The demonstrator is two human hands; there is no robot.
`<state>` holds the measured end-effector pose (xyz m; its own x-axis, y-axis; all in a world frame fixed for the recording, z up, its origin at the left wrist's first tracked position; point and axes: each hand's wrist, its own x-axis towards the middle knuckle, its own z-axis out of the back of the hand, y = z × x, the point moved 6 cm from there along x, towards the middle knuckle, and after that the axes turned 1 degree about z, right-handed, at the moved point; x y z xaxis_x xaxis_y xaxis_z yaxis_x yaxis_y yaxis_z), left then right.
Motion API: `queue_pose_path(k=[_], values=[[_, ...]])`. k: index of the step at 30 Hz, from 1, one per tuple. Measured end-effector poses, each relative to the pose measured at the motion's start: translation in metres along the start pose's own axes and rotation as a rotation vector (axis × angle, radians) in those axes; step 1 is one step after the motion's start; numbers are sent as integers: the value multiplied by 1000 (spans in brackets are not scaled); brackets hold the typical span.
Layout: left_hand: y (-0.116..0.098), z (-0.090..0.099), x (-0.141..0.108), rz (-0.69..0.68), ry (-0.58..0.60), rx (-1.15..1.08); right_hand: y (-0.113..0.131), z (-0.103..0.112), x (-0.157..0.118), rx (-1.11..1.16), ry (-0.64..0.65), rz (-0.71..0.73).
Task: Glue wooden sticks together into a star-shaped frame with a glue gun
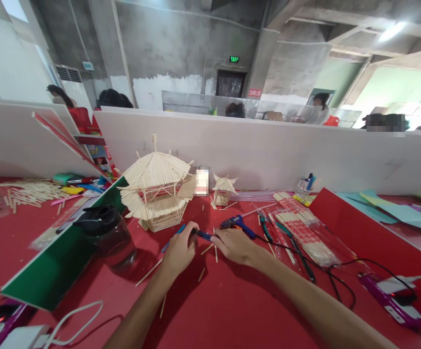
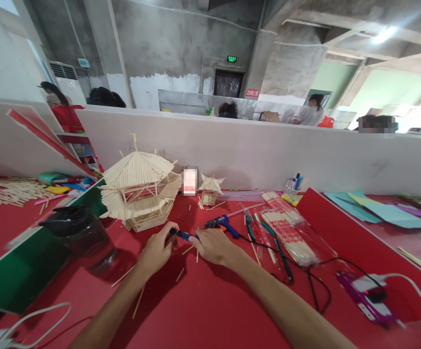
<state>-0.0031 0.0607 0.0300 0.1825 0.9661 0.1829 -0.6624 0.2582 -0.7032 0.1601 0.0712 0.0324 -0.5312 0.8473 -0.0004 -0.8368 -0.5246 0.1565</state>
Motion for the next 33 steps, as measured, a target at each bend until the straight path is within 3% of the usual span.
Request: queue_pose_path(k=[24,29,33], values=[[3,-7,-1,-35,-23,-13,0,-6,5,-92,1,-56],[11,-4,2,8,-18,-74,5,0,5,-108,-21,-92],[25,-6,8,29,59,-220,13,9,5,-131,-47,-142]])
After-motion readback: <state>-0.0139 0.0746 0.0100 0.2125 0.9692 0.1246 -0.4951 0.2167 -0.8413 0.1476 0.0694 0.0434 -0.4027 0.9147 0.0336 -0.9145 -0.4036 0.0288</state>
